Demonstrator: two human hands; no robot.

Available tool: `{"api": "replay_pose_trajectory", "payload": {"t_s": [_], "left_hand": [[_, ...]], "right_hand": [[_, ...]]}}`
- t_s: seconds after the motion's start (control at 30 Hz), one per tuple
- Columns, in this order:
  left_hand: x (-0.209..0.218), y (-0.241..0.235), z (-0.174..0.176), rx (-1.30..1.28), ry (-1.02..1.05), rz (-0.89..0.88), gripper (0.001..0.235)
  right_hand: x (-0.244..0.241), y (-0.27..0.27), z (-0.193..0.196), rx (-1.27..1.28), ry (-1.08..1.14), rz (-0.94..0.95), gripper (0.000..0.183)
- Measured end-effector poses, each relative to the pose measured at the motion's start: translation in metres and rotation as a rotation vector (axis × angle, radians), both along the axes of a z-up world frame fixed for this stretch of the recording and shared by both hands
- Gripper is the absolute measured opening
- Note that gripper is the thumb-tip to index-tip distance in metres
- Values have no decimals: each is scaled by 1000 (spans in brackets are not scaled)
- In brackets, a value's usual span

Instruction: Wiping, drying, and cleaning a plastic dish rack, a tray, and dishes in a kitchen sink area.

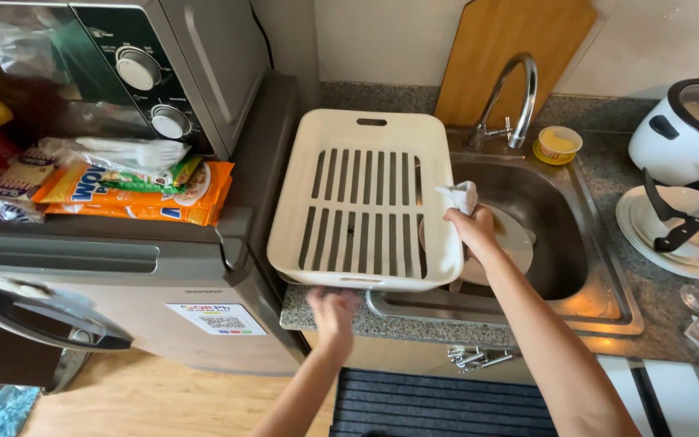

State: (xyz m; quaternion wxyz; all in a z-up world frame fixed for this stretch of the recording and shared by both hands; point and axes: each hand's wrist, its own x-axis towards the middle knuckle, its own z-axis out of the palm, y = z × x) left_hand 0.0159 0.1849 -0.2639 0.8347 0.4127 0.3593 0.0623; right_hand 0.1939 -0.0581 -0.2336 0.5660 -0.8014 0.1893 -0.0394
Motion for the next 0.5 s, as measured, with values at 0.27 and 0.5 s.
{"api": "replay_pose_trajectory", "payload": {"t_s": [0.27,0.5], "left_hand": [[40,13,-74,613,-202,283,106],[47,13,-39,81,-174,138,98]], "right_hand": [[-5,6,12,-41,2,-4,68],[32,4,-11,-65,-35,-24,62]]}}
